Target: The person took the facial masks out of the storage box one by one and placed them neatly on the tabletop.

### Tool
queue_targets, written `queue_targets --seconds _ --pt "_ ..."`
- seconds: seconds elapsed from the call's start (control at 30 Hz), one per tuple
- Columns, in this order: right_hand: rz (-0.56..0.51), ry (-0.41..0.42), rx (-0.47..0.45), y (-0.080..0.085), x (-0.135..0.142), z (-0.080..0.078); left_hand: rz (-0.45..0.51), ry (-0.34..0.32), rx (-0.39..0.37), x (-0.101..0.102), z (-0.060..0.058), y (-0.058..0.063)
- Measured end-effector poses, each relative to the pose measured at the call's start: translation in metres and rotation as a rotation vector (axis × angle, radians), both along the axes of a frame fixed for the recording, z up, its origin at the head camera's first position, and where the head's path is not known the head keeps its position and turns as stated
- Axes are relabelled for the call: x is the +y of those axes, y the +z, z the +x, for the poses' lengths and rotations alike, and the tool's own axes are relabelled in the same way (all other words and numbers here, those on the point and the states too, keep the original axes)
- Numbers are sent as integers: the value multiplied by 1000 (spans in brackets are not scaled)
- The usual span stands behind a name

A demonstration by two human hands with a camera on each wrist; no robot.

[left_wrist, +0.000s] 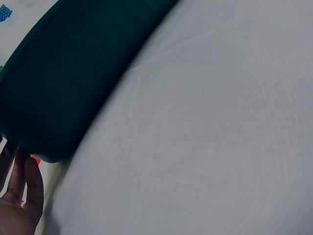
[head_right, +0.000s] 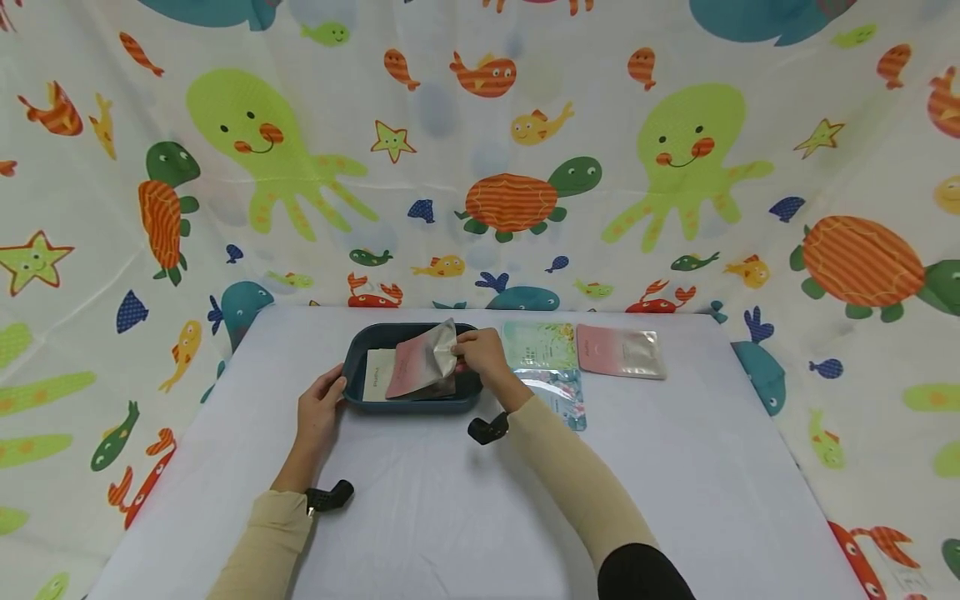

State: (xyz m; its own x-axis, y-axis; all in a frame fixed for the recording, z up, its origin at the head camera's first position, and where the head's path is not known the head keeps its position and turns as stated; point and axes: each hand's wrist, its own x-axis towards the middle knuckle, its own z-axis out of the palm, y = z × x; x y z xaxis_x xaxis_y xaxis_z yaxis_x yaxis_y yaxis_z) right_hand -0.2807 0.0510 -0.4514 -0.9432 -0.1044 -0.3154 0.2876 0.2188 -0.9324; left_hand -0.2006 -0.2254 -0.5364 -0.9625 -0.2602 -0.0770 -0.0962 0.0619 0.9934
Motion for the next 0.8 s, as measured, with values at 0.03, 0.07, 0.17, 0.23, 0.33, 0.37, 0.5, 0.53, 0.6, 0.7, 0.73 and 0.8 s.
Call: queue_targets --seconds 0.03,0.07,0.17,0.23,0.33,0.37,0.5,0.53,0.6,0.7,0.73,0.8 --pt "-1 -1 2 0 1 0 0 1 0 0 0 0" --pt "-1 0 5 1 3 -1 2 0 0 0 1 1" --pt "-15 -10 0 1 8 -2 6 -5 2 1 1 2" --pt "-27 -14 -5 2 11 -2 12 -6 -3 1 1 2" --pt "-50 -27 -17 5 17 -1 17 -5 -13 1 1 3" --pt "-56 -28 -16 6 20 -1 20 -3 -14 1 1 3" --pt "-94 -17 6 9 31 1 13 5 -6 1 0 3" --pt "-110 -6 18 10 34 2 11 8 -3 1 -1 2" --pt "-125 6 28 12 40 3 6 11 -3 0 -1 1" --pt "-129 9 21 15 47 4 4 12 -3 0 -2 0" --pt "-130 8 14 15 50 4 3 13 -3 0 -2 -1" --pt "-120 3 1 17 53 4 9 12 -6 0 -1 0"
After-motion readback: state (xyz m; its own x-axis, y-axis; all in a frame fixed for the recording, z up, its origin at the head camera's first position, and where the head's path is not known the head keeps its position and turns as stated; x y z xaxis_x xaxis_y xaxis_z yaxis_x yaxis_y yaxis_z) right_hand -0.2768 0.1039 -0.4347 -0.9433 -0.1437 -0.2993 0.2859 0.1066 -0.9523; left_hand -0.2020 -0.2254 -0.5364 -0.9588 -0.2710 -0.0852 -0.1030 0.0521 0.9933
